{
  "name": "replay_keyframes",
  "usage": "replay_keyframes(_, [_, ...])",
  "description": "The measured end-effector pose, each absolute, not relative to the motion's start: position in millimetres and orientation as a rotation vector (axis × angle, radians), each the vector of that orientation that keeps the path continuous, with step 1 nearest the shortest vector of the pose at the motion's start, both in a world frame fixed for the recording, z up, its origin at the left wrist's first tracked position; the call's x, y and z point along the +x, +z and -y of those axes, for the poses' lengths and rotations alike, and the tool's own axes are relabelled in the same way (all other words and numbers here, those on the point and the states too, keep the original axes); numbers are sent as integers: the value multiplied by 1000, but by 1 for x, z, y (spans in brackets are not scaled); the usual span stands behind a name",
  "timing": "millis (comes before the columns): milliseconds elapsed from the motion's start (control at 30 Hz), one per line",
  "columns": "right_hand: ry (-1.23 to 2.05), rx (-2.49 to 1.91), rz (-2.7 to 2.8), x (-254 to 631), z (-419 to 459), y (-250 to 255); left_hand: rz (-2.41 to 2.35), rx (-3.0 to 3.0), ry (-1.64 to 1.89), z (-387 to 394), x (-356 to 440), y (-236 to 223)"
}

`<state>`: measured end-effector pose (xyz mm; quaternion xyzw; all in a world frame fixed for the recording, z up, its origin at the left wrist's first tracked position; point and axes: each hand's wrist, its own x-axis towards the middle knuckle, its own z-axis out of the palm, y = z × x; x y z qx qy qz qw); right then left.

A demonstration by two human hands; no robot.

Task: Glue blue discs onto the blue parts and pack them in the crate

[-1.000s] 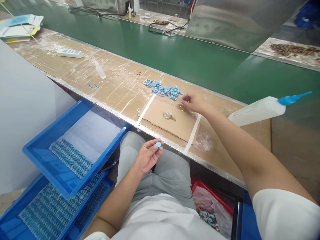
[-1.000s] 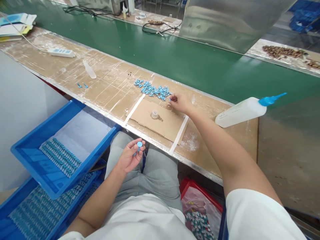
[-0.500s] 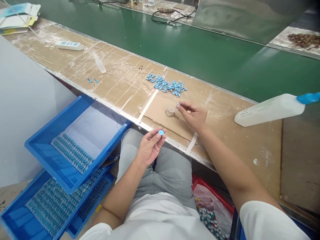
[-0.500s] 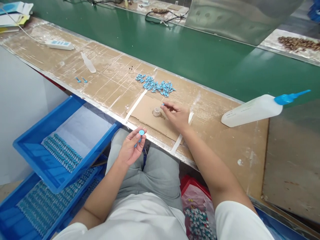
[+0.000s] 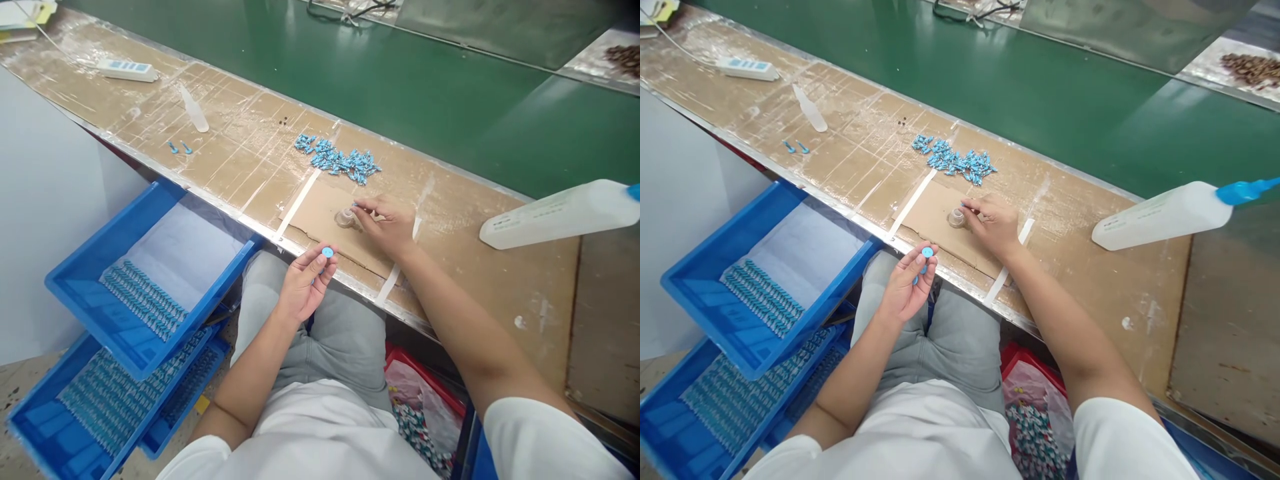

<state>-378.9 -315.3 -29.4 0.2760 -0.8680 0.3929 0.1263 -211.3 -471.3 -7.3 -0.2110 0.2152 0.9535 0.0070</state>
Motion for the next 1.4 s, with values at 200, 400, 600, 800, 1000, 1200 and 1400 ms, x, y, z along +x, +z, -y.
replay_keyframes(200, [1215, 897, 2348, -381, 317, -31, -694, -699, 2979, 473, -213, -6])
replay_keyframes(400, [1396, 612, 2336, -372, 322, -22, -663, -706, 3002, 473, -224, -7])
replay_keyframes(600, [1690, 431, 2300, -360, 325, -14, -625, -752, 3017, 468, -233, -6])
replay_keyframes(800, [1989, 394, 2088, -306, 335, 17, -708, -703, 3019, 464, -226, 4])
replay_keyframes(1000, [2119, 491, 2061, -267, 343, 31, -760, -602, 3042, 460, -214, 17])
replay_keyframes(1200, [2116, 510, 2038, -261, 347, 30, -787, -588, 3049, 457, -210, 21])
replay_keyframes(1400, [2087, 492, 2063, -258, 349, 29, -774, -593, 3068, 457, -209, 19])
